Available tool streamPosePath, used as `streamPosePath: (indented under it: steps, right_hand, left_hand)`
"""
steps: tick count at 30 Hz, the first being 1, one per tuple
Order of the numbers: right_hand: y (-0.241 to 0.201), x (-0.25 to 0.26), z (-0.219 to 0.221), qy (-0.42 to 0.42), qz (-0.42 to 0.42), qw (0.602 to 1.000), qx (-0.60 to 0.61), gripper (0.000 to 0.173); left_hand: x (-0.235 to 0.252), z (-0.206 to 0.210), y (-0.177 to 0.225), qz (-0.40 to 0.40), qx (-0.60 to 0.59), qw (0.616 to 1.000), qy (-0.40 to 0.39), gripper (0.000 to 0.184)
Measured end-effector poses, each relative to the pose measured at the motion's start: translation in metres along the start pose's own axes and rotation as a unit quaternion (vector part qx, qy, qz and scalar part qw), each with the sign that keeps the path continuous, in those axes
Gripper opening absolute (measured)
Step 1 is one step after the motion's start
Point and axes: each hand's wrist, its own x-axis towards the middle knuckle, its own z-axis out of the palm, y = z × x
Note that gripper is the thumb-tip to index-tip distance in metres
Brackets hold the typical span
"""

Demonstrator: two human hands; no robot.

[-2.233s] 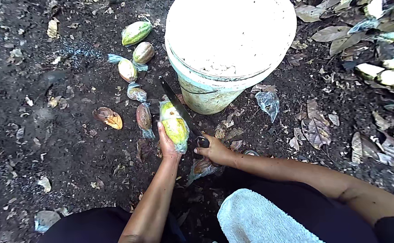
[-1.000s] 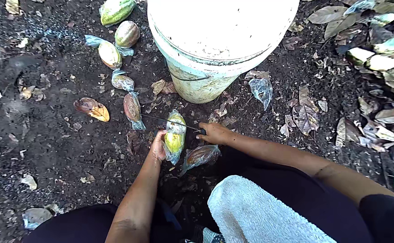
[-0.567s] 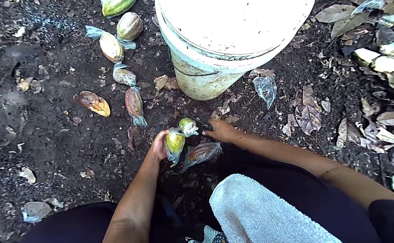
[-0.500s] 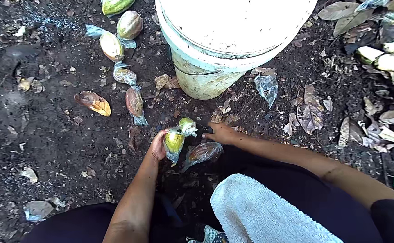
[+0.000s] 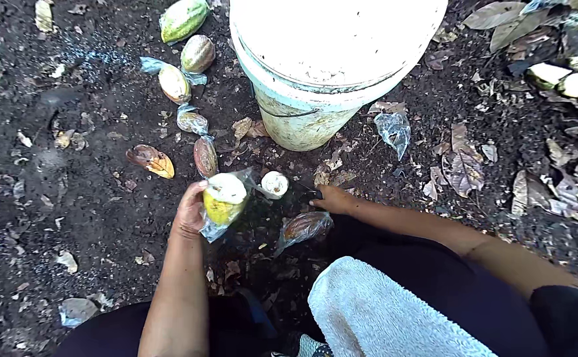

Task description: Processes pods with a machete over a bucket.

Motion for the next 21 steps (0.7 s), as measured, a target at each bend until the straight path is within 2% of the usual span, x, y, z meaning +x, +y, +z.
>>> streamPosePath:
  steps: [3,6,8,10,12,15,17,18,19,21]
  right_hand:
    - [-0.023,-0.016,-0.006,0.025,-0.015,0.999,0.039,0.057]
    - [-0.052,-0.035,-0.02,0.069,-0.105,0.982,0.14,0.055]
    - [-0.071,-0.046,-0.028,0.096,-0.202,0.952,0.21,0.051]
    - [-0.085,-0.053,-0.033,0.107,-0.289,0.921,0.237,0.05]
    - [-0.091,-0.056,-0.032,0.097,-0.33,0.91,0.23,0.046]
    - [-0.092,-0.061,-0.031,0.071,-0.293,0.934,0.194,0.038]
    - [-0.092,-0.071,-0.04,0.116,-0.297,0.927,0.199,0.035]
    - [-0.095,-0.079,-0.046,0.166,-0.328,0.903,0.22,0.033]
    - [-0.098,-0.087,-0.053,0.227,-0.378,0.862,0.251,0.031]
    - [-0.105,-0.095,-0.068,0.314,-0.5,0.745,0.31,0.025]
  left_hand:
    - [0.006,-0.004,0.001,0.051,-0.046,0.997,0.03,0.024]
    - [0.021,0.007,-0.024,0.068,-0.184,0.975,0.107,0.055]
    - [0.035,0.021,-0.034,0.071,-0.257,0.95,0.161,0.073]
    - [0.046,0.03,-0.042,0.098,-0.304,0.931,0.175,0.075]
    - [0.054,0.04,-0.042,0.138,-0.33,0.921,0.156,0.069]
    - [0.061,0.057,-0.037,0.196,-0.309,0.912,0.188,0.061]
    - [0.068,0.06,-0.037,0.207,-0.309,0.906,0.2,0.061]
    - [0.071,0.06,-0.036,0.202,-0.319,0.905,0.196,0.064]
    - [0.074,0.058,-0.036,0.189,-0.339,0.903,0.183,0.068]
    - [0.078,0.061,-0.032,0.164,-0.371,0.896,0.179,0.072]
